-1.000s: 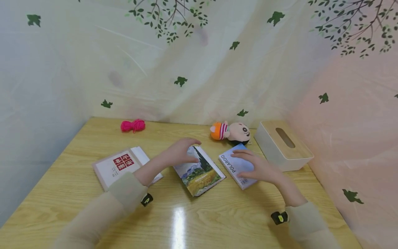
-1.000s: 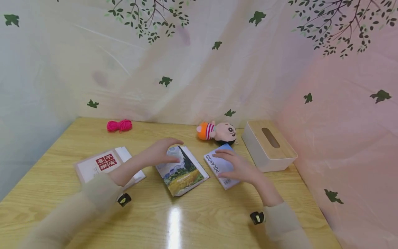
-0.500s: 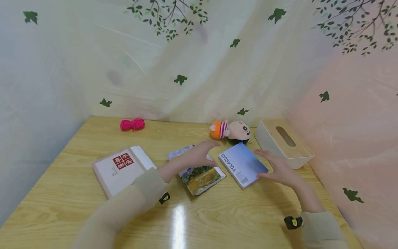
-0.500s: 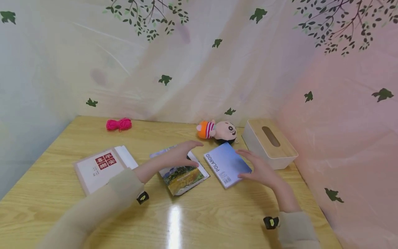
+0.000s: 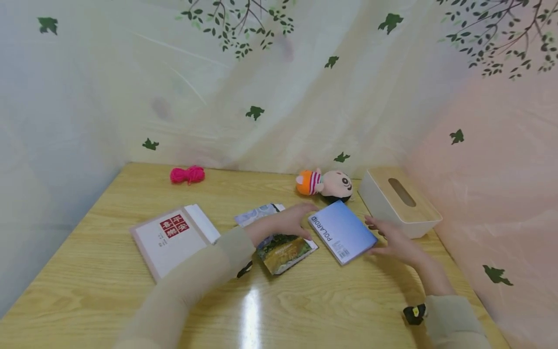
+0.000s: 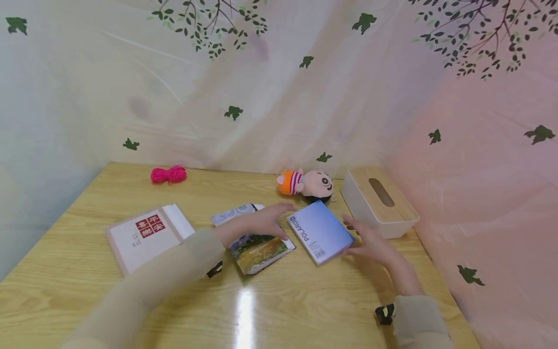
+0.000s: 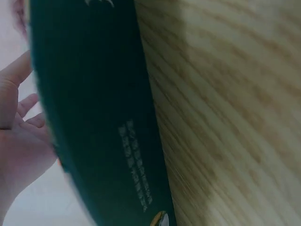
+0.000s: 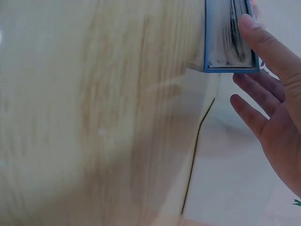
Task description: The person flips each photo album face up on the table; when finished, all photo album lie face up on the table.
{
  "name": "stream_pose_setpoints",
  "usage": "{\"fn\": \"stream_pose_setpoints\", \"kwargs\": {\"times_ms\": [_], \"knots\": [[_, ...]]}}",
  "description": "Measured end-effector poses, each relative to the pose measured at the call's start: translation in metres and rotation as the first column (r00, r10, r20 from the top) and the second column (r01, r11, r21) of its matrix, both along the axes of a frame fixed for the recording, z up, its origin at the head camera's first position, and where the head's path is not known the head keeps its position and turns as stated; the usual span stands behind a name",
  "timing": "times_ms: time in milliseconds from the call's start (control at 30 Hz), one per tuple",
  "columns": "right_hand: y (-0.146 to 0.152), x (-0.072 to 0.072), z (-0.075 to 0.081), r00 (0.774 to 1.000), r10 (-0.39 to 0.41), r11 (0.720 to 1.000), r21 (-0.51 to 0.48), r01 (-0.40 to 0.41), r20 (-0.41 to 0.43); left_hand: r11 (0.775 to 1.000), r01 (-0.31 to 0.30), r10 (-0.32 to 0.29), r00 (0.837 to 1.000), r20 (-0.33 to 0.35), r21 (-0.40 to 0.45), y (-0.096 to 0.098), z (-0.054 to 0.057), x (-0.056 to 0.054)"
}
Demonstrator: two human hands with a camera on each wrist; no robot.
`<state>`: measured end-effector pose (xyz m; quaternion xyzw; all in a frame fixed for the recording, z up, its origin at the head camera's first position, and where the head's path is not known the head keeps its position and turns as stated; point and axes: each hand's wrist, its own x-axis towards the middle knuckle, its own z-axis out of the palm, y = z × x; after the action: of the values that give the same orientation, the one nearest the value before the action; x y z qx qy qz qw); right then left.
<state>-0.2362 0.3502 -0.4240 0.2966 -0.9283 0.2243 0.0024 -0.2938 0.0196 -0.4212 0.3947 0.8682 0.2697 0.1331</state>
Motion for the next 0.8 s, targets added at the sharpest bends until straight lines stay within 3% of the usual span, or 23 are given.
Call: {"fn": "stream_pose_setpoints", "kwargs": {"times_ms": [333,567,800], "knots": [[0.005,-0.010,-0.013,0.997,-0.045,0.999,0.029,0.043,0.067,0.991,0.019,-0.015,0.999,0.032,-0.133,0.006,-0.010,-0.006],[0.008,-0.011,-0.019,0.994,-0.067,0.998,0.026,0.065,0.081,0.987,0.054,-0.056,0.998,-0.009,-0.150,0.006,-0.013,-0.009],[0.006,-0.008,-0.016,0.993,-0.078,0.997,0.004,0.078,0.091,0.985,0.071,-0.070,0.997,0.017,-0.155,0.007,-0.016,-0.011]]}}
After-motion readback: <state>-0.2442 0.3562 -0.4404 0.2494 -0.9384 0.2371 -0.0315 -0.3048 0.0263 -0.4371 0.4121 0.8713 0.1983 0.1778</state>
